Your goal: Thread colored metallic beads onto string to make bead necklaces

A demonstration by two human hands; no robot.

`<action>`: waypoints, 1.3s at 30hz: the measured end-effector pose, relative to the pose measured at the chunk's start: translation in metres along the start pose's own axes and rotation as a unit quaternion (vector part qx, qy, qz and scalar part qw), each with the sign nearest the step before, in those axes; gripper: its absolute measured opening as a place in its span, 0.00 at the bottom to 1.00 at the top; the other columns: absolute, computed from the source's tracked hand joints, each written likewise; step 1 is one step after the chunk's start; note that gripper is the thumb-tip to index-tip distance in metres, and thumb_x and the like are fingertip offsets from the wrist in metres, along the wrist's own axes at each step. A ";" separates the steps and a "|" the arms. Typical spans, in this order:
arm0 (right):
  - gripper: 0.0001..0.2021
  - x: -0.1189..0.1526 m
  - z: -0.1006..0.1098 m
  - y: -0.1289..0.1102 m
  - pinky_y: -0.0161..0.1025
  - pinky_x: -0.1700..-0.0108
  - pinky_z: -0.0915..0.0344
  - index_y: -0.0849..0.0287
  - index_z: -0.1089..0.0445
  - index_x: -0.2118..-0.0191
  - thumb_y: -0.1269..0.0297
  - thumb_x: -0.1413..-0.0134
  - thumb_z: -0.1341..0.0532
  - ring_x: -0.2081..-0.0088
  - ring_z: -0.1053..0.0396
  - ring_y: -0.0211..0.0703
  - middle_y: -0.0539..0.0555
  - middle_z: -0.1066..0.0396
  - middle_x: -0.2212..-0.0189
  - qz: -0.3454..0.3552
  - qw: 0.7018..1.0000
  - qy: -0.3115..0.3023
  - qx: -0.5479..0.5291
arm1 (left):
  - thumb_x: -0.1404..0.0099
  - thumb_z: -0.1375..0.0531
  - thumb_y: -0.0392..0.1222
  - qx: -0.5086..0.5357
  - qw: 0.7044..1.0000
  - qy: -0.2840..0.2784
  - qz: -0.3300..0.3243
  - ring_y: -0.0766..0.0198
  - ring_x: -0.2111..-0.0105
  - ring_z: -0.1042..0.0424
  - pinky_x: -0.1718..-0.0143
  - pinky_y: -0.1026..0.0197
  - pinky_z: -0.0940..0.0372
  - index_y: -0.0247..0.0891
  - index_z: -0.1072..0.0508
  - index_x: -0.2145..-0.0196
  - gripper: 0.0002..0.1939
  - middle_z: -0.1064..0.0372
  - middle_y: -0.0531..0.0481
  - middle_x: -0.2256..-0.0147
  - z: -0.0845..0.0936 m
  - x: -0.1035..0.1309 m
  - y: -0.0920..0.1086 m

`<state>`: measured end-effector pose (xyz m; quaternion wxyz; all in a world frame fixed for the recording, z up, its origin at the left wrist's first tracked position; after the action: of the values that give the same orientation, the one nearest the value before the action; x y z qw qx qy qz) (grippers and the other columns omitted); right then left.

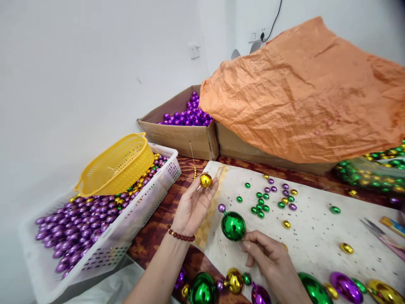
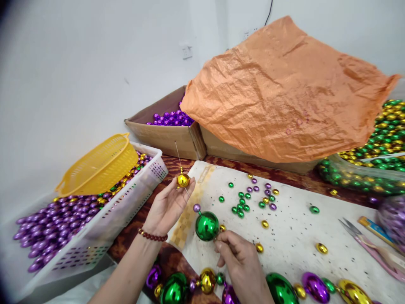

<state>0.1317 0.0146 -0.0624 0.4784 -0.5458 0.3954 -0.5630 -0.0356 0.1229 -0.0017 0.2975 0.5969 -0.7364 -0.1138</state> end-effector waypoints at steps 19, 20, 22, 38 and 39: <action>0.17 0.000 -0.001 0.006 0.31 0.79 0.50 0.60 0.31 0.72 0.49 0.45 0.40 0.81 0.42 0.34 0.49 0.33 0.82 -0.021 0.999 0.010 -0.039 | 0.36 0.40 0.36 -0.044 0.997 -0.051 -0.048 0.57 0.52 0.28 0.43 0.52 0.37 0.36 0.27 0.57 0.09 0.27 0.46 0.57 -0.006 0.005 0.002; 0.17 0.000 -0.002 0.006 0.31 0.79 0.50 0.60 0.31 0.72 0.49 0.46 0.40 0.82 0.42 0.34 0.49 0.33 0.82 -0.024 0.999 0.009 -0.041 | 0.35 0.40 0.36 -0.046 0.996 -0.052 -0.048 0.57 0.53 0.28 0.44 0.52 0.37 0.36 0.27 0.57 0.09 0.27 0.46 0.57 -0.007 0.005 0.002; 0.17 0.000 -0.002 0.006 0.31 0.79 0.50 0.60 0.31 0.72 0.49 0.46 0.40 0.82 0.42 0.34 0.49 0.34 0.82 -0.025 0.999 0.007 -0.043 | 0.36 0.40 0.36 -0.052 0.996 -0.054 -0.051 0.57 0.53 0.28 0.44 0.52 0.37 0.37 0.27 0.56 0.10 0.27 0.47 0.57 -0.008 0.005 0.002; 0.19 -0.001 -0.004 0.010 0.31 0.78 0.50 0.61 0.30 0.71 0.47 0.45 0.41 0.81 0.44 0.34 0.50 0.34 0.83 -0.030 0.999 0.003 -0.045 | 0.37 0.39 0.35 -0.058 0.994 -0.061 -0.067 0.59 0.55 0.27 0.44 0.51 0.37 0.39 0.28 0.54 0.13 0.27 0.47 0.57 -0.011 0.011 0.005; 0.19 -0.001 -0.003 0.010 0.31 0.78 0.50 0.61 0.30 0.71 0.47 0.45 0.41 0.81 0.44 0.34 0.50 0.34 0.83 -0.030 0.998 0.004 -0.046 | 0.38 0.39 0.35 -0.057 0.994 -0.062 -0.069 0.59 0.55 0.27 0.44 0.51 0.37 0.39 0.28 0.54 0.14 0.27 0.47 0.57 -0.011 0.011 0.006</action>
<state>0.1293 0.0131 -0.0729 0.4340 -0.5768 0.4061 -0.5604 -0.0351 0.1159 0.0132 0.2760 0.6200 -0.7029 -0.2129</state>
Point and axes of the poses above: each hand's wrist, its own x-axis away from the middle knuckle, its own z-axis out of the back of the hand, y = z × x, the point moved 8 cm from there along -x, towards the middle knuckle
